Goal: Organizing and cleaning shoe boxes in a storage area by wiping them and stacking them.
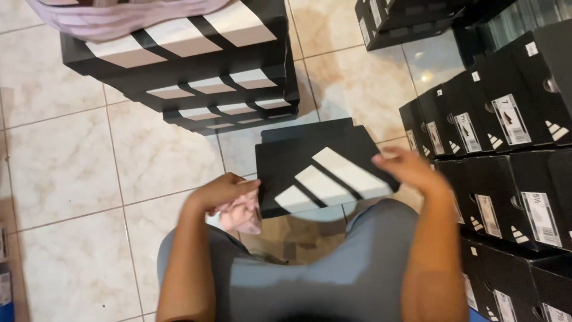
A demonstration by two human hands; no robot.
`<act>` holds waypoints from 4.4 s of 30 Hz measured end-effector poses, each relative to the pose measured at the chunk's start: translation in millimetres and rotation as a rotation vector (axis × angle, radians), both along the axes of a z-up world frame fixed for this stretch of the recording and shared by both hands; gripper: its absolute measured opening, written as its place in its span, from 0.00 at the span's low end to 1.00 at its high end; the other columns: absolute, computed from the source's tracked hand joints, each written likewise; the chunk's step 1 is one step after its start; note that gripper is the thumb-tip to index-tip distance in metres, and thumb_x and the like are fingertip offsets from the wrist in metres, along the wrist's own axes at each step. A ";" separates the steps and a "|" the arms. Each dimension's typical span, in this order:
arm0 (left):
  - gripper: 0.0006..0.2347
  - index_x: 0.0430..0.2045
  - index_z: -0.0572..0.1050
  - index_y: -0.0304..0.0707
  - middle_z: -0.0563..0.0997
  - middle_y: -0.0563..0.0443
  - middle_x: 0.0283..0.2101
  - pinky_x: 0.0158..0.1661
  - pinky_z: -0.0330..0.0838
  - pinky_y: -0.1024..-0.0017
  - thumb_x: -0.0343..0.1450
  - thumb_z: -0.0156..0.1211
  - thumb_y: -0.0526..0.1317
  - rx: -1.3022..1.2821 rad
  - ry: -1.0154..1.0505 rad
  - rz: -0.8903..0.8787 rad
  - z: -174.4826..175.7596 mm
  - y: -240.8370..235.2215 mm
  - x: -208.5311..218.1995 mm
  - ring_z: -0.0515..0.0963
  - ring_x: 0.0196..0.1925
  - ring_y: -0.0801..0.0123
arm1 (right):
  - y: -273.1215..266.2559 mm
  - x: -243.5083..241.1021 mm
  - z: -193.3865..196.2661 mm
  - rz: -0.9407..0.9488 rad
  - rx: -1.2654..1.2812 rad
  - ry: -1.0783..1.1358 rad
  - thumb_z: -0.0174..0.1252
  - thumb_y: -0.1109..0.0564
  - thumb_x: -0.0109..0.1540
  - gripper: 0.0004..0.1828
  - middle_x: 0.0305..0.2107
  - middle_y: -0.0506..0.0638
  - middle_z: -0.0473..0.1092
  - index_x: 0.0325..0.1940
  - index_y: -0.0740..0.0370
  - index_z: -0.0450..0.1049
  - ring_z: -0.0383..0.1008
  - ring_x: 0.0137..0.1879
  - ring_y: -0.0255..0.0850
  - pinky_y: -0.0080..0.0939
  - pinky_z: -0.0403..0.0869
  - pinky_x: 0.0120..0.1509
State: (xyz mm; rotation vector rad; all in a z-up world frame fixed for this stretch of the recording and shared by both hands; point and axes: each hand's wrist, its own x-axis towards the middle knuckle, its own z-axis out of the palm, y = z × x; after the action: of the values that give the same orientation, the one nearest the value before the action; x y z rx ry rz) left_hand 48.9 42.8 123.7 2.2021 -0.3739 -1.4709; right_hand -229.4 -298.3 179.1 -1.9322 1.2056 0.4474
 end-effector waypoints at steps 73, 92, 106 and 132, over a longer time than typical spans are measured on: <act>0.20 0.47 0.76 0.28 0.78 0.24 0.48 0.54 0.67 0.44 0.68 0.54 0.47 -0.386 0.015 -0.570 12.5 -64.5 -41.8 0.74 0.52 0.28 | -61.3 46.3 -203.5 -0.605 0.321 -1.077 0.43 0.33 0.67 0.23 0.50 0.36 0.74 0.59 0.40 0.71 0.75 0.52 0.32 0.42 0.71 0.57; 0.43 0.69 0.62 0.35 0.74 0.29 0.62 0.61 0.70 0.47 0.65 0.58 0.68 0.241 0.088 -0.335 -53.4 -22.1 17.0 0.70 0.67 0.41 | -26.6 40.6 -134.3 -0.149 0.298 -0.217 0.51 0.34 0.68 0.37 0.66 0.70 0.61 0.77 0.52 0.57 0.62 0.69 0.71 0.76 0.65 0.62; 0.36 0.66 0.61 0.42 0.70 0.40 0.63 0.61 0.68 0.52 0.61 0.67 0.45 0.081 -0.183 -0.612 -79.8 -14.9 21.9 0.74 0.63 0.45 | -25.4 55.0 -163.0 0.035 -0.072 -0.219 0.40 0.48 0.74 0.23 0.62 0.66 0.67 0.72 0.52 0.66 0.62 0.71 0.62 0.61 0.60 0.74; 0.41 0.72 0.51 0.28 0.60 0.27 0.71 0.71 0.51 0.46 0.71 0.58 0.59 -0.154 0.318 0.105 -48.0 -57.1 -12.3 0.55 0.75 0.40 | -25.4 60.4 -169.7 -0.316 0.048 -0.385 0.62 0.41 0.66 0.41 0.66 0.69 0.62 0.76 0.60 0.56 0.59 0.73 0.62 0.60 0.62 0.73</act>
State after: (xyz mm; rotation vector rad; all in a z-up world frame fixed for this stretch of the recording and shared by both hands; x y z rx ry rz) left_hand 36.6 -14.4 75.7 1.8027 -0.2507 -1.6413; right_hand -169.0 -323.8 9.4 -1.6509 1.1987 -0.0605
